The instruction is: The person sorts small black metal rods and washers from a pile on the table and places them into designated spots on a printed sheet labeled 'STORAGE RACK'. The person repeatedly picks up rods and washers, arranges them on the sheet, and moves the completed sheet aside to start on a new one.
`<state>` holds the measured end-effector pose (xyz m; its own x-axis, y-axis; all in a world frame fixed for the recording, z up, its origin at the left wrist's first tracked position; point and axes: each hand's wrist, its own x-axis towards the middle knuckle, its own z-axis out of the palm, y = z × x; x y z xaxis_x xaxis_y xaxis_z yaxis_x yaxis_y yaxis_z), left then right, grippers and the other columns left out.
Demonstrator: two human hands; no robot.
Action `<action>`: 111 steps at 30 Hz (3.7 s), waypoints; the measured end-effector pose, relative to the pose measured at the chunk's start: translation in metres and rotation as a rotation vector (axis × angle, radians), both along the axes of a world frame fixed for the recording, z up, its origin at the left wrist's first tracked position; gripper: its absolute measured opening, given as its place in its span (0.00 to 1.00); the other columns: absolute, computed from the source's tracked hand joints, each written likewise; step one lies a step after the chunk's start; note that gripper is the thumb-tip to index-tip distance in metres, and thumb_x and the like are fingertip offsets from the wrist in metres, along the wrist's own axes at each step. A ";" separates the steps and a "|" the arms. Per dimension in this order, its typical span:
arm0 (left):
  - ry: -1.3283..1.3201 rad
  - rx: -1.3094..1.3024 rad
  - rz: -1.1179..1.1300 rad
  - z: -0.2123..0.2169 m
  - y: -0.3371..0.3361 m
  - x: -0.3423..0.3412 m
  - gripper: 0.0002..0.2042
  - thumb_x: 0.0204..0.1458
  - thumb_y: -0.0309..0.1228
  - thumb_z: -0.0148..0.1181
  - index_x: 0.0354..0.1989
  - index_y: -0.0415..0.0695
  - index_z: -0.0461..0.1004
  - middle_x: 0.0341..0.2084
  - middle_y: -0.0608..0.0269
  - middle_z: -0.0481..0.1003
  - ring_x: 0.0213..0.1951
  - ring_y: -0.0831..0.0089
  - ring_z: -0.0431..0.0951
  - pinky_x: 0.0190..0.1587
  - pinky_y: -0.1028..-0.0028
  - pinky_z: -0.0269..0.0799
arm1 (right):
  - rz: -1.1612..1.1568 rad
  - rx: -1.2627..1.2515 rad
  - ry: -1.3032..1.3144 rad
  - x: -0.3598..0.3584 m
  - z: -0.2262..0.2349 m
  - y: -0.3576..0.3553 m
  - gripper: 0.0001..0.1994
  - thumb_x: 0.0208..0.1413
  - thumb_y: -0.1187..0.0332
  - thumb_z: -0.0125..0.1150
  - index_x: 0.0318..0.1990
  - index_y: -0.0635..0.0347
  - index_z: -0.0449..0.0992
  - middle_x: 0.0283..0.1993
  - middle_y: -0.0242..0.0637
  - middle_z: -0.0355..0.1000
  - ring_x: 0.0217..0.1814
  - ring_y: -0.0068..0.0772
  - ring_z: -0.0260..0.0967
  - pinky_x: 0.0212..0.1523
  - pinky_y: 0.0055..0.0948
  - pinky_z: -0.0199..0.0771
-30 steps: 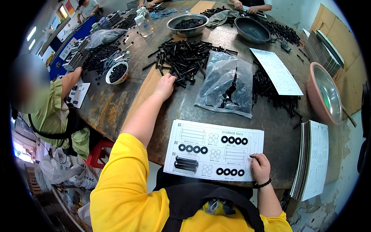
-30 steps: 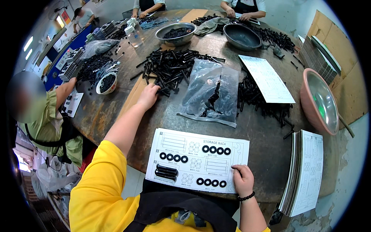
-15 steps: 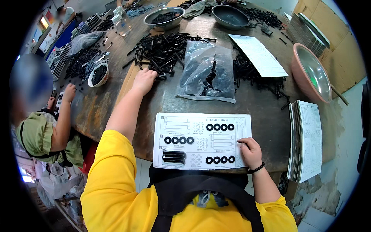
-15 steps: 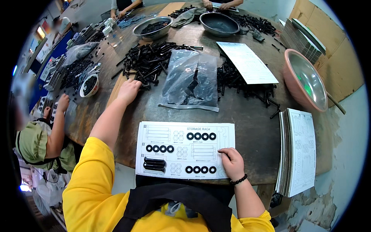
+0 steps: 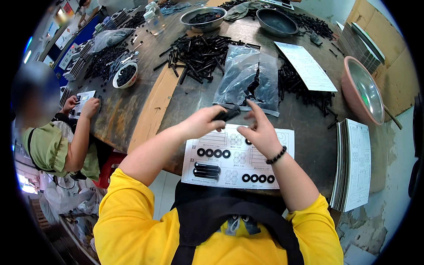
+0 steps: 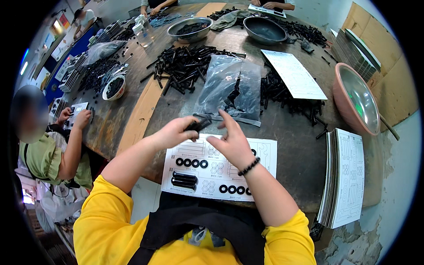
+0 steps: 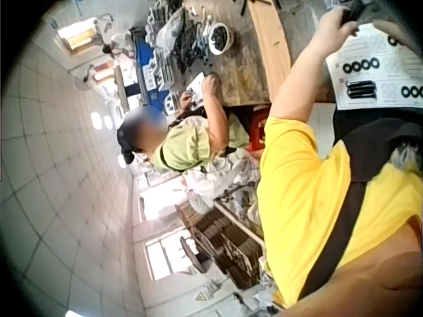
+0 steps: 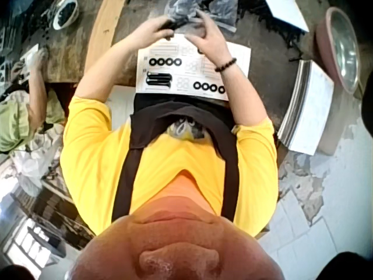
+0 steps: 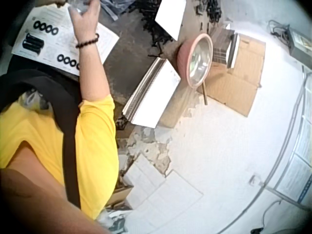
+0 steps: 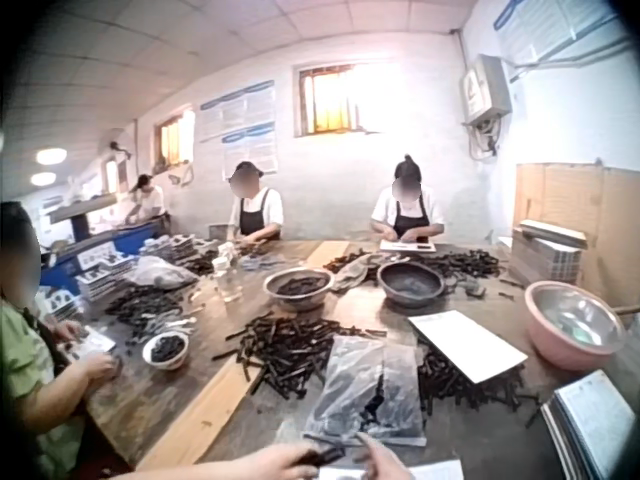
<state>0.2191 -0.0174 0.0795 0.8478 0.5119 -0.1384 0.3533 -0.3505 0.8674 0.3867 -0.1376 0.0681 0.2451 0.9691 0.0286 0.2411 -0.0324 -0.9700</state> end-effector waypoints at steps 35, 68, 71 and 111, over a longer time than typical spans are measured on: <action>0.123 0.558 0.007 -0.062 0.000 -0.055 0.20 0.39 0.28 0.64 0.44 0.42 0.71 0.40 0.56 0.68 0.41 0.59 0.71 0.44 0.67 0.68 | 0.081 0.002 -0.351 -0.030 -0.016 0.031 0.21 0.47 0.67 0.59 0.50 0.63 0.66 0.25 0.40 0.71 0.26 0.34 0.70 0.28 0.32 0.69; 0.326 0.634 -0.006 -0.047 -0.018 -0.042 0.23 0.39 0.38 0.65 0.48 0.52 0.69 0.42 0.60 0.68 0.44 0.61 0.68 0.53 0.66 0.56 | -0.319 -0.088 -0.538 0.078 -0.050 -0.117 0.09 0.48 0.75 0.54 0.38 0.64 0.71 0.39 0.41 0.68 0.33 0.36 0.68 0.35 0.28 0.68; 0.286 0.657 0.114 -0.044 -0.024 -0.044 0.29 0.37 0.38 0.66 0.51 0.48 0.67 0.47 0.55 0.65 0.46 0.59 0.68 0.54 0.63 0.58 | -0.337 -0.157 -0.503 0.079 -0.054 -0.139 0.10 0.49 0.75 0.52 0.40 0.65 0.71 0.46 0.44 0.67 0.43 0.42 0.68 0.44 0.30 0.69; -0.972 -0.504 1.790 -0.129 -0.064 -0.252 0.16 0.58 0.45 0.41 0.42 0.46 0.66 0.27 0.65 0.71 0.27 0.75 0.69 0.31 0.75 0.64 | 0.122 -0.447 1.160 -0.041 -0.063 -0.035 0.11 0.57 0.73 0.45 0.47 0.65 0.63 0.50 0.42 0.64 0.36 0.30 0.63 0.32 0.26 0.67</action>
<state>-0.0332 -0.0812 -0.0491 -0.5468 0.7280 -0.4136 -0.5619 0.0472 0.8259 0.3461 -0.1726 0.0048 -0.1864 0.8564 -0.4815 -0.7237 -0.4512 -0.5222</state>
